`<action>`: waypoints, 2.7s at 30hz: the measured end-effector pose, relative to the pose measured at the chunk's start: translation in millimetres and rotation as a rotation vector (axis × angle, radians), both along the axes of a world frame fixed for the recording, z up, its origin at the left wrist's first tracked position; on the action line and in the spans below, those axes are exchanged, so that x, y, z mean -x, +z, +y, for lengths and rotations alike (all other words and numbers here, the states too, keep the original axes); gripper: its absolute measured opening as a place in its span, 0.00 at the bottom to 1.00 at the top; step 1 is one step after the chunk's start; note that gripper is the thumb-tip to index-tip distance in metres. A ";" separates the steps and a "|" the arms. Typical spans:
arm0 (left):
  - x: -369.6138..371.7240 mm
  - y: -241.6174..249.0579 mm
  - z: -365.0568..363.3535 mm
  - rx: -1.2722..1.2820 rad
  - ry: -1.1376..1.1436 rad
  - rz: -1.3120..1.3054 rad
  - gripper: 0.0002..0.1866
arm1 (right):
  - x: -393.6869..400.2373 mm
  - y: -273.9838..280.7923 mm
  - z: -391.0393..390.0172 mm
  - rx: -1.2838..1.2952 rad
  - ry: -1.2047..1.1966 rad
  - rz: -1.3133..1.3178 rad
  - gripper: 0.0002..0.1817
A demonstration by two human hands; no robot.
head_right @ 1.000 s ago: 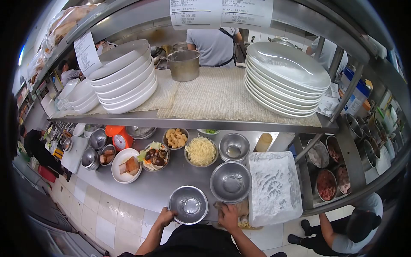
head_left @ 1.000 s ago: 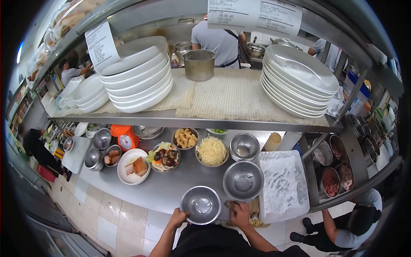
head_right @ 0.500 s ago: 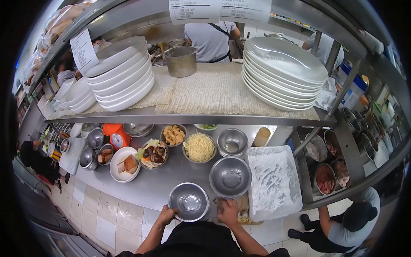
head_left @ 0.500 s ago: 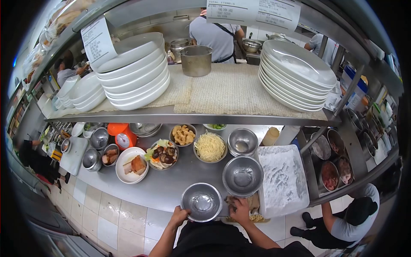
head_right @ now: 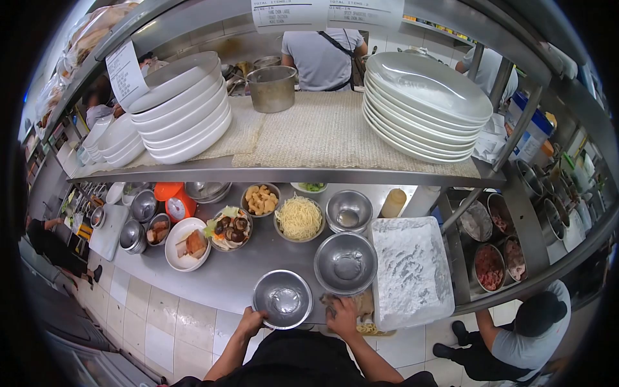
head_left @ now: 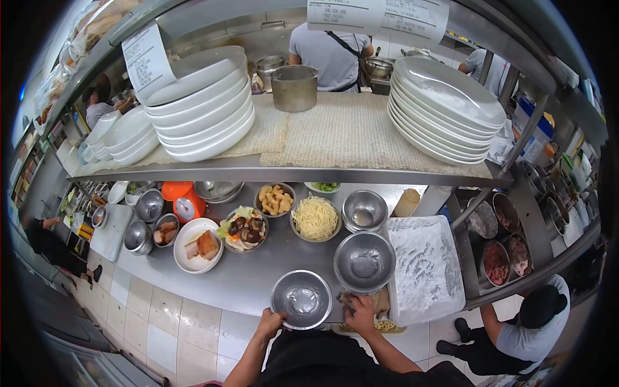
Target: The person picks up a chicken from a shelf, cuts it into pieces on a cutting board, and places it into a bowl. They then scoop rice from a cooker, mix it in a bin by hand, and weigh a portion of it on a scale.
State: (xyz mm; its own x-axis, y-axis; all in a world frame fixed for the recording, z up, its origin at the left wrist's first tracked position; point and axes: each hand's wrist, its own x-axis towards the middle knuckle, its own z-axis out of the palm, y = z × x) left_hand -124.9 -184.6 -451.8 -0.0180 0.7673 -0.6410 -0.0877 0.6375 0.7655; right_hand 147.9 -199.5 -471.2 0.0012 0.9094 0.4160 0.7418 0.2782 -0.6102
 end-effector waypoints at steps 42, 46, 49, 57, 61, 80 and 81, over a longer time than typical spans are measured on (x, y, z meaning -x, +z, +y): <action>-118.9 119.2 94.5 -0.303 -0.297 -0.126 0.14 | -6.4 126.5 44.0 -0.175 -0.403 0.551 0.29; -134.6 96.2 105.2 -0.325 -0.479 -0.401 0.24 | -38.6 116.4 64.0 0.023 -0.699 0.256 0.23; -100.1 118.0 90.3 -0.563 -0.567 -0.229 0.40 | -71.1 72.9 84.2 -0.107 -0.689 -0.010 0.18; 161.4 114.4 25.4 -0.462 -0.476 -0.071 0.33 | -81.5 43.7 92.7 0.249 -1.008 -0.513 0.32; 274.4 108.2 -11.8 -0.353 -0.246 0.081 0.29 | 3.7 90.7 93.5 -0.312 -1.060 -0.946 0.24; 471.0 208.9 69.4 -0.849 -0.211 0.172 0.20 | 488.8 386.1 175.2 -0.671 0.606 -0.062 0.23; 485.6 212.0 67.1 -0.858 -0.231 0.167 0.20 | 514.5 404.2 179.2 -0.723 0.658 -0.074 0.22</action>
State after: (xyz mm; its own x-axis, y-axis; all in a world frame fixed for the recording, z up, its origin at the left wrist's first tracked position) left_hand -610.5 -117.5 -239.8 0.1546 0.9764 0.1507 0.1269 -0.1709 0.9771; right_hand -366.6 -20.3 -67.0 -0.4637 0.2450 0.8514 0.3342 0.9384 -0.0880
